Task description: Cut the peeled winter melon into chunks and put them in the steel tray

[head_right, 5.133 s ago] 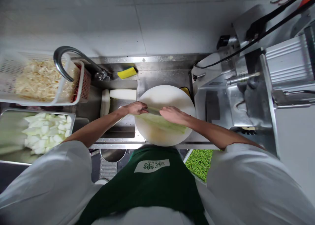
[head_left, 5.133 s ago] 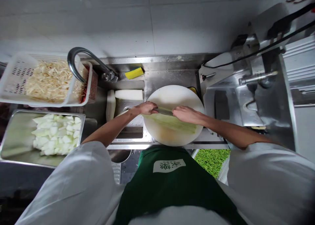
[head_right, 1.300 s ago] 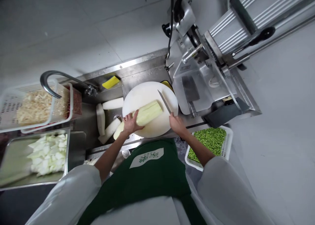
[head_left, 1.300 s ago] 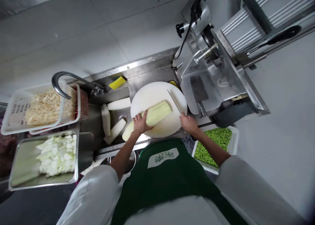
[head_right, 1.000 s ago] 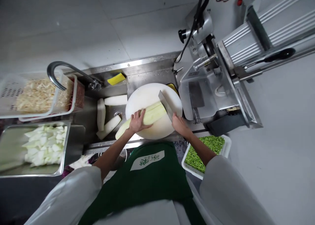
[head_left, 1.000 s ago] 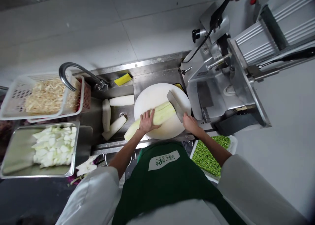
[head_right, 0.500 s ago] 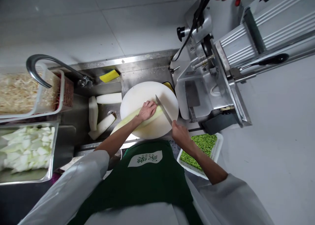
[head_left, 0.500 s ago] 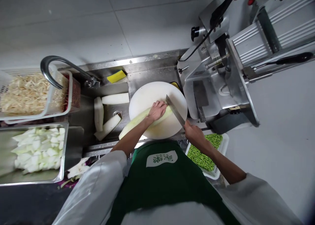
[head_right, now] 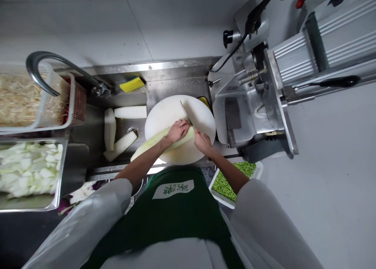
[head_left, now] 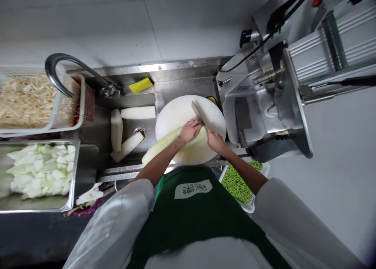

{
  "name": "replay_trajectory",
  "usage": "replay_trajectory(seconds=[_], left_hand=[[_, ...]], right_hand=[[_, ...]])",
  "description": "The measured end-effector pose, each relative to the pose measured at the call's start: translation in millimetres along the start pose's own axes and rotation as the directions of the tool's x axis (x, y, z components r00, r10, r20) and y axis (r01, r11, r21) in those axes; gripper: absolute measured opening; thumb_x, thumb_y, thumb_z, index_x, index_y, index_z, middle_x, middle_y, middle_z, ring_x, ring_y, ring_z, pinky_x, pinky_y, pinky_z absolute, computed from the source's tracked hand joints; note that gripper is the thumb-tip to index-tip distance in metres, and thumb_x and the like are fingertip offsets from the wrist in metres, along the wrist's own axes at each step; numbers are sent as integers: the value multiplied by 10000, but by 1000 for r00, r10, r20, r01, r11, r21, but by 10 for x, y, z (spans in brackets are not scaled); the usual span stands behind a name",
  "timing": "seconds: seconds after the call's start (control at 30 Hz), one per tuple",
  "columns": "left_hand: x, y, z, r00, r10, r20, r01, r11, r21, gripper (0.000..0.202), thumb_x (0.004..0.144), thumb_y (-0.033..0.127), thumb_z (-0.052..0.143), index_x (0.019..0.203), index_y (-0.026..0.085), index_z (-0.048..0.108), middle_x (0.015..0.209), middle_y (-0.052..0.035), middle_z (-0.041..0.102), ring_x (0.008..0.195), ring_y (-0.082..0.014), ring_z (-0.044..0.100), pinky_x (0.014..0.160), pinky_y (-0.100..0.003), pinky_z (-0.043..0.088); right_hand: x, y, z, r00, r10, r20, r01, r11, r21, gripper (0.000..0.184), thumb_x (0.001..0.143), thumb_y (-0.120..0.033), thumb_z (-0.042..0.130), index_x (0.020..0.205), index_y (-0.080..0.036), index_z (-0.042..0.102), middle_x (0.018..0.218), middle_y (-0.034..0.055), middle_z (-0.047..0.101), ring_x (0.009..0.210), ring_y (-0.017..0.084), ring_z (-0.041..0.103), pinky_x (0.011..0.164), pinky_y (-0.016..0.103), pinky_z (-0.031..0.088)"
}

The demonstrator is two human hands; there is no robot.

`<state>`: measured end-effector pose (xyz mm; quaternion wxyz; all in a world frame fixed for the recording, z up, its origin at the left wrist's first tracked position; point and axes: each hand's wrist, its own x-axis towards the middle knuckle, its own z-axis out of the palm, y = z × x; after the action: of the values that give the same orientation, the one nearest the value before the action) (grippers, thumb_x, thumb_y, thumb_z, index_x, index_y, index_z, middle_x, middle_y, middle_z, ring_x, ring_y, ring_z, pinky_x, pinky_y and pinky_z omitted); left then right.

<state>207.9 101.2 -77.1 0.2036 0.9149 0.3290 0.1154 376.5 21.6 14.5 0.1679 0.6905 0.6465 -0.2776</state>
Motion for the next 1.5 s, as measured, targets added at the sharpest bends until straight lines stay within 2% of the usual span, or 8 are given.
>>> replay_trajectory(seconds=[0.13,0.37,0.47,0.77,0.87,1.13,1.37,1.5], left_hand=[[-21,-4,5,1000,-8,-22,7,1000,-18,383,1076,326,348,1213,196,681,1179,-110,637,1072,-253,528,931,-398,427],[-5,-15,32,1000,-5,-13,5,1000,5,368,1071,312,356,1124,206,705,1138,-117,622,1061,-259,517,932,-408,412],[1,-31,61,1000,-2,-11,2,1000,-1,365,1066,299,356,1128,210,705,1145,-121,613,1069,-265,510,933,-417,413],[-22,-39,43,999,27,-20,-28,1000,-7,385,1074,308,336,1145,192,696,1129,-115,637,1055,-261,526,942,-408,421],[-35,-42,51,999,32,-29,-32,999,-19,393,1077,299,327,1080,188,704,1103,-117,640,1045,-253,531,936,-400,423],[-23,-42,71,998,45,-32,-45,999,25,373,1071,270,334,1015,188,694,1060,-112,624,1010,-249,531,912,-391,424],[-23,-37,27,998,50,-49,-50,999,-7,337,1061,254,376,1033,186,705,1073,-94,639,1015,-233,548,957,-368,437],[-101,-23,25,998,-4,-61,0,999,-53,303,1057,273,420,1087,186,708,1121,-89,651,1044,-228,556,957,-366,442]], right_hand=[[119,-27,-42,999,-18,-28,17,1000,-15,386,1019,-84,288,1358,-59,469,1123,225,718,1085,286,708,915,334,492],[-538,141,-224,1000,9,17,-7,995,-97,331,1052,-192,307,1322,-69,454,1010,212,728,1011,314,726,861,350,501],[-631,126,-256,997,0,80,8,996,-93,315,1024,-155,347,1306,-64,453,1019,219,728,1028,318,722,851,340,500],[97,-99,83,1000,8,-8,-8,1000,-19,442,991,-48,280,1410,-15,417,1136,246,713,1104,299,698,913,342,480],[75,-40,50,1000,-10,-24,9,999,-41,393,1053,-146,251,1384,-45,438,1119,229,718,1075,300,707,887,342,484],[-497,37,-205,1000,14,27,-13,998,-67,316,1066,-219,309,1292,-74,475,1028,224,716,1030,317,718,860,345,485],[-72,-113,65,1000,15,5,-15,1000,-21,359,1010,-104,340,1346,-39,448,1123,233,708,1077,311,703,876,348,486],[97,-133,235,998,38,-44,-38,999,9,368,1046,-142,288,1370,-45,436,1102,218,720,1062,309,703,880,356,478]])
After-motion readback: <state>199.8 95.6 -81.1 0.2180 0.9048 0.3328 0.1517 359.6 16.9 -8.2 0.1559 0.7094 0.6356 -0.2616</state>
